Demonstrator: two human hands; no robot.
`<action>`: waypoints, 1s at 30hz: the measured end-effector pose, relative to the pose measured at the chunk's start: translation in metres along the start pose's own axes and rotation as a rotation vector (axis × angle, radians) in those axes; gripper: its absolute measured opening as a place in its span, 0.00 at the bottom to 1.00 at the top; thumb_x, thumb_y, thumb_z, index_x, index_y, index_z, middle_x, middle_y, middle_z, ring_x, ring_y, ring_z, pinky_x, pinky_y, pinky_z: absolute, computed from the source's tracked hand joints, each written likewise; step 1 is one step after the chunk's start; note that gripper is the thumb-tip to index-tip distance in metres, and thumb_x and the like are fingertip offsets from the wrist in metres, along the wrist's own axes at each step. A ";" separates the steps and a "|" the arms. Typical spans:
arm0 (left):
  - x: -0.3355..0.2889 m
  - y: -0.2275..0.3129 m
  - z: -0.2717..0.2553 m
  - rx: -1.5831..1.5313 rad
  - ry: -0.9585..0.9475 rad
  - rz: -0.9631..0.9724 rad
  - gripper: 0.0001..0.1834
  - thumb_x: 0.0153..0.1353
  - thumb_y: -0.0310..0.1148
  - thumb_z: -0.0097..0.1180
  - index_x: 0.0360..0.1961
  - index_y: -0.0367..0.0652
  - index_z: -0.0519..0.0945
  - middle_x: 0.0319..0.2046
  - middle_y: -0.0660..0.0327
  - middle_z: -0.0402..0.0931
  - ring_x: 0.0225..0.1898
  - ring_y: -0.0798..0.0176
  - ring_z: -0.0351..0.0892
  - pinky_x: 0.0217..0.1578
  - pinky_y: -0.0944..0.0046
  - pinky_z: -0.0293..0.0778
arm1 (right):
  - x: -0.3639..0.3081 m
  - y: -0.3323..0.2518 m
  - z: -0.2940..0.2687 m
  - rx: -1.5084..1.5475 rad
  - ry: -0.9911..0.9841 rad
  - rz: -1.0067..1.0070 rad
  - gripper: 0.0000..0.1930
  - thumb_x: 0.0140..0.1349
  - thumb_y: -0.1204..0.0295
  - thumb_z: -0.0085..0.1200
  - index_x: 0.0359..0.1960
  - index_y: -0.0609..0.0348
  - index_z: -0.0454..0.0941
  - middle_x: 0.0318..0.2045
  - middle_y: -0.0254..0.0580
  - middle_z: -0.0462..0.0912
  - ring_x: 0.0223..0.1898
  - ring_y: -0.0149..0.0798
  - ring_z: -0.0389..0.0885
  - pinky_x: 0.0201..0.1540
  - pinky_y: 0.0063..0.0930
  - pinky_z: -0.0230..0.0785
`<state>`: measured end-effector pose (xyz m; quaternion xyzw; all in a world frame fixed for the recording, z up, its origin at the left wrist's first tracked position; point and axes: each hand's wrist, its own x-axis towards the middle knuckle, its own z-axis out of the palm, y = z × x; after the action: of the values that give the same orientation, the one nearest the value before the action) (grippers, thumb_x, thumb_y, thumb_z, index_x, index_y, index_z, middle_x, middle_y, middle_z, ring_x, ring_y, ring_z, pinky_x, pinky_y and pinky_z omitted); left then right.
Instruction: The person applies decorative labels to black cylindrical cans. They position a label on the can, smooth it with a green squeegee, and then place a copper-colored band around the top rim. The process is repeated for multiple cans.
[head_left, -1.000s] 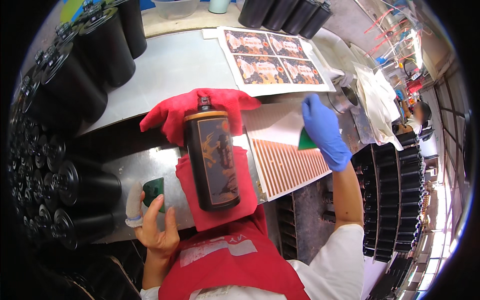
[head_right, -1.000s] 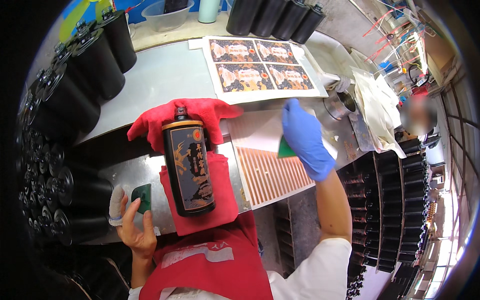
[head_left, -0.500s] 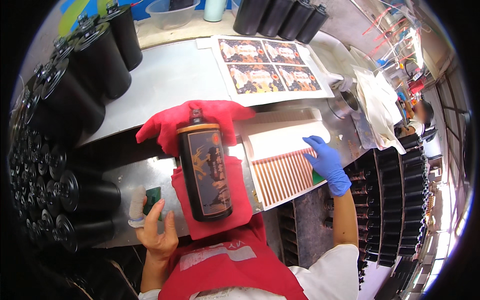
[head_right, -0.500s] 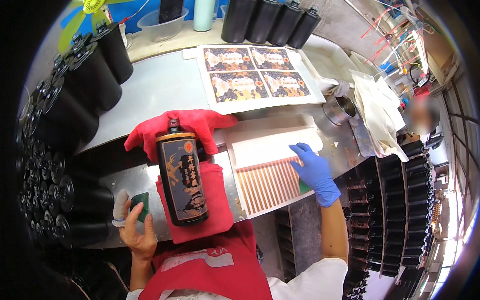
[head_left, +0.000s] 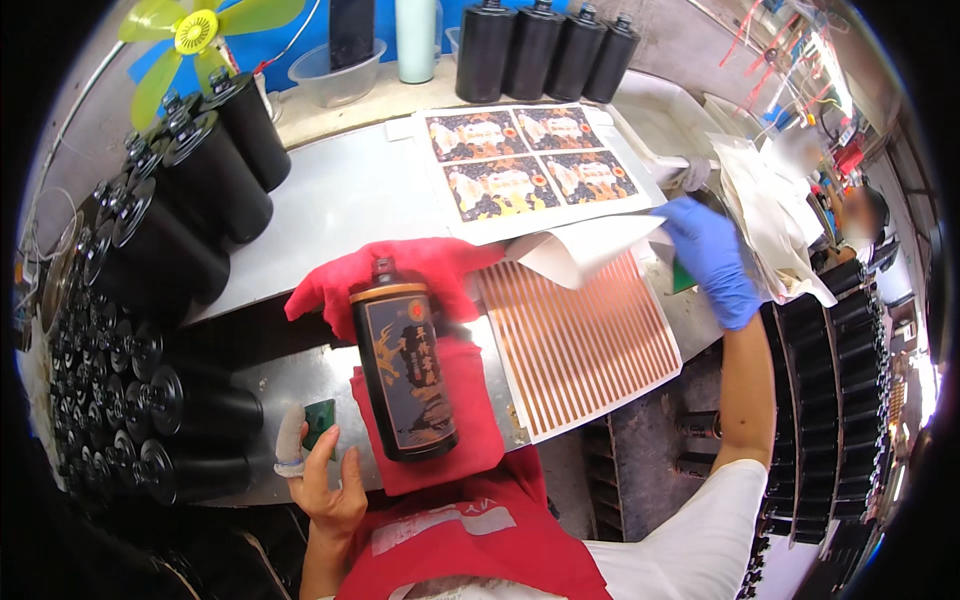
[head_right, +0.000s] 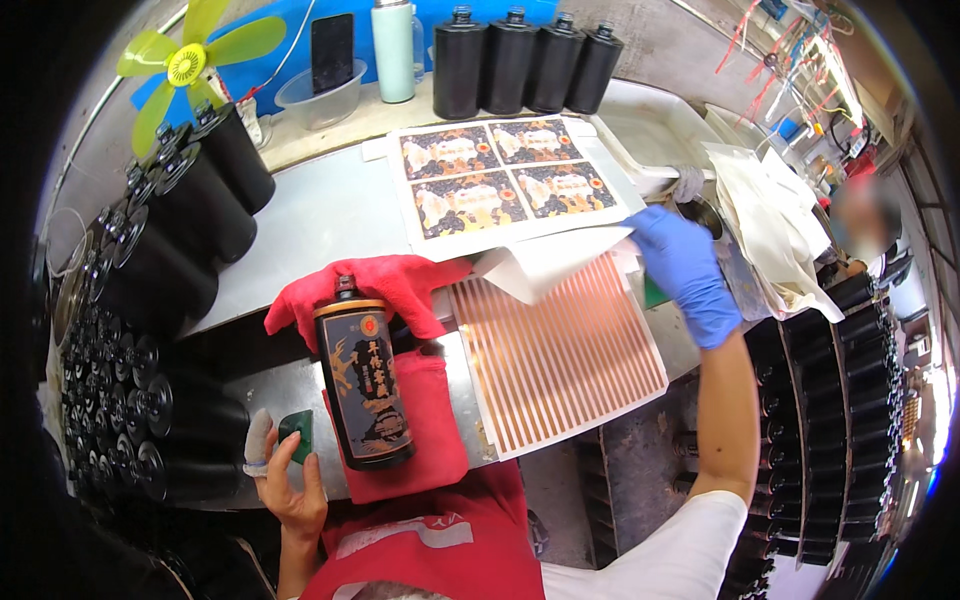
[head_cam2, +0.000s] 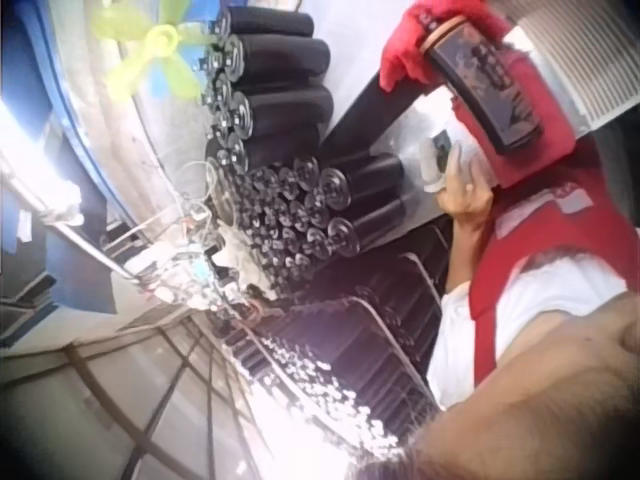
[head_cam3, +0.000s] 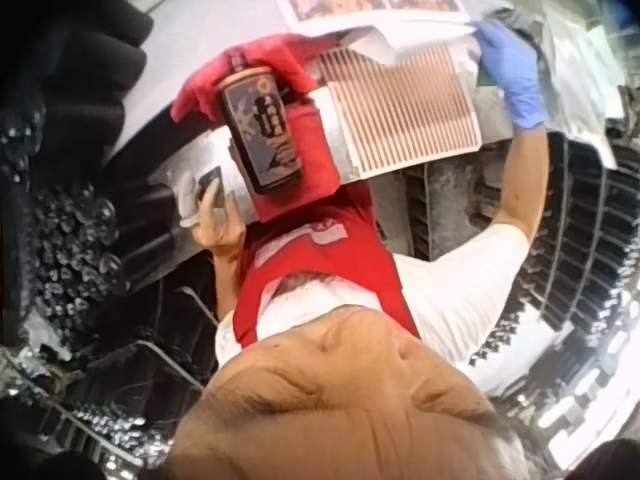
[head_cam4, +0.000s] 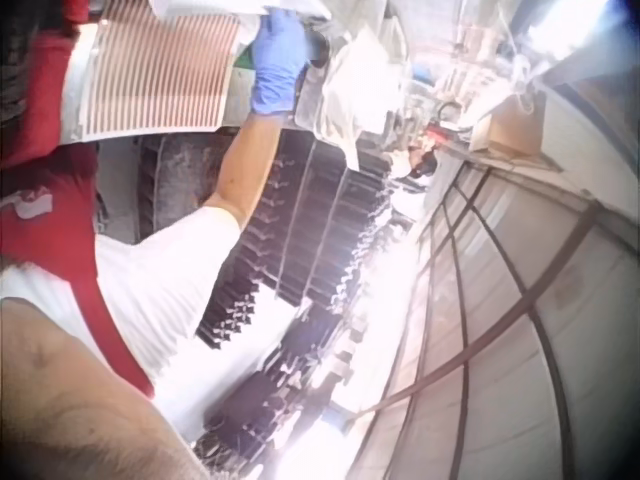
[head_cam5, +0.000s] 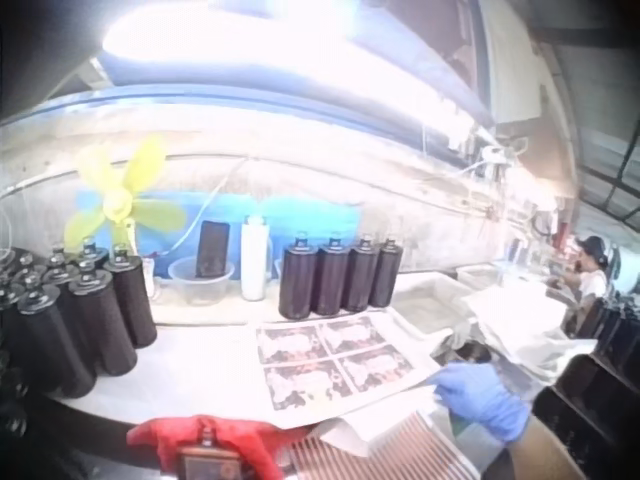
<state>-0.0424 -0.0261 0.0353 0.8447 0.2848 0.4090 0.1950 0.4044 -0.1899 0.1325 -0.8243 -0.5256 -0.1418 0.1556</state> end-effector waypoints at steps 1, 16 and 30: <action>0.001 0.000 0.002 -0.009 -0.008 0.001 0.17 0.46 0.19 0.59 0.41 0.35 0.78 0.53 0.38 0.67 0.52 0.42 0.69 0.54 0.56 0.65 | -0.001 0.009 -0.020 -0.001 0.016 0.037 0.10 0.54 0.75 0.54 0.39 0.54 0.78 0.33 0.43 0.80 0.36 0.47 0.79 0.39 0.33 0.71; 0.015 0.009 0.025 0.033 -0.059 0.023 0.17 0.47 0.18 0.56 0.42 0.33 0.76 0.56 0.36 0.63 0.55 0.40 0.67 0.55 0.54 0.64 | -0.064 0.037 -0.016 1.295 -0.008 0.855 0.12 0.56 0.65 0.56 0.37 0.61 0.78 0.18 0.27 0.74 0.12 0.19 0.62 0.14 0.13 0.51; 0.021 0.008 0.024 0.083 -0.082 -0.039 0.15 0.52 0.17 0.53 0.44 0.32 0.75 0.58 0.39 0.62 0.59 0.44 0.63 0.57 0.54 0.61 | -0.103 0.172 -0.065 0.897 0.570 1.066 0.18 0.59 0.56 0.53 0.40 0.59 0.79 0.24 0.36 0.78 0.13 0.18 0.65 0.13 0.11 0.52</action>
<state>-0.0102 -0.0209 0.0382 0.8625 0.3097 0.3578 0.1792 0.5144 -0.3692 0.1321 -0.7561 -0.0021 -0.0273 0.6539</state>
